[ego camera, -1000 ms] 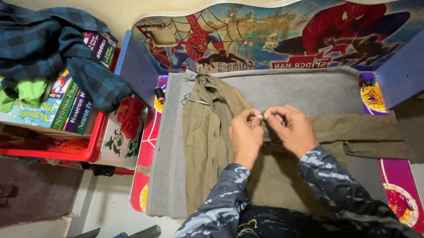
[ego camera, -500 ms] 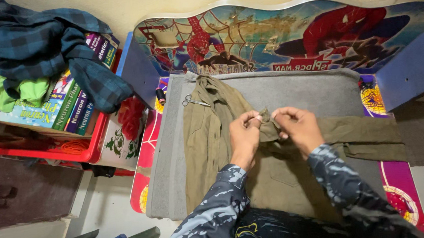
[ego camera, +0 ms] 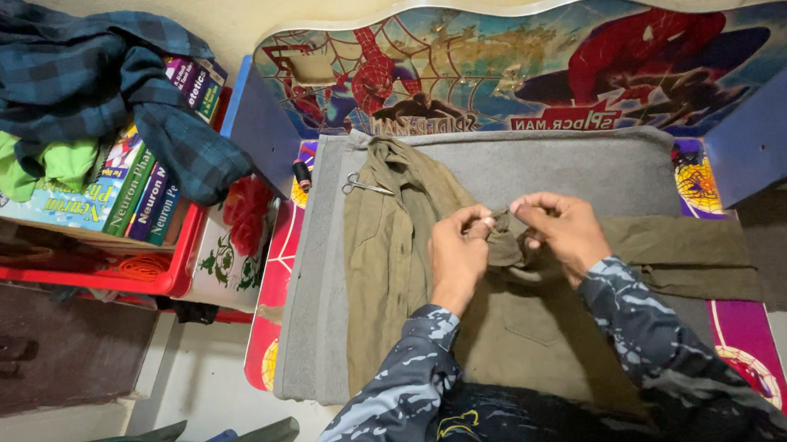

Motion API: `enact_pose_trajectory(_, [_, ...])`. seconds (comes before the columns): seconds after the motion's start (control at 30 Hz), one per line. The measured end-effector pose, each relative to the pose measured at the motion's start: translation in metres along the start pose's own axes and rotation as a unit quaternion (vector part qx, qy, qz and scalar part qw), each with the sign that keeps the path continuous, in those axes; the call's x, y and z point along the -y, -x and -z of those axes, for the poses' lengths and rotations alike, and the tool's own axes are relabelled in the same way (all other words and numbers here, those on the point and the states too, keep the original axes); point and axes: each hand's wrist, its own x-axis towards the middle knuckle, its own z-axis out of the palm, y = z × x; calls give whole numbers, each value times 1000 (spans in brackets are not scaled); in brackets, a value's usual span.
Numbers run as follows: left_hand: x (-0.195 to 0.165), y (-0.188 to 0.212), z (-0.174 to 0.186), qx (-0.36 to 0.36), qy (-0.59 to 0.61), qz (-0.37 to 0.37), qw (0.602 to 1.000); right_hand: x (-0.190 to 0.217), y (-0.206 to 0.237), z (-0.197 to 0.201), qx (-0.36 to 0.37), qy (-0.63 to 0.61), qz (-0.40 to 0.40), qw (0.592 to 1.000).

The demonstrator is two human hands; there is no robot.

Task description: The person sews a button onto a khaki shirt laid on a bed, using a needle and thread by hand. They pull the thread through the fabric, use scissors to trim the thread, and continue stitching and working the button area with their hands.

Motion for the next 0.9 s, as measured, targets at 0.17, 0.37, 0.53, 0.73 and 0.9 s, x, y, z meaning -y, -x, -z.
enact_pose_trajectory(0.17, [2,3,-3,-26,-29,38,999,-12,21,-12,15,13,43,999])
enact_pose_trajectory(0.37, [0,9,-2,-16,-96,-60,993,5,10,-8,-55,135,120,982])
enact_pose_trajectory(0.53, [-1,3,-3,-1,-44,22,999,-3,2,6,11,-78,-43,996])
enact_pose_trajectory(0.73, [4,3,-3,-20,-23,69,997,-29,29,-15,-31,-80,3,996])
enact_pose_trajectory(0.9, [9,3,-5,-36,-50,63,996,-27,40,-31,-106,157,144,971])
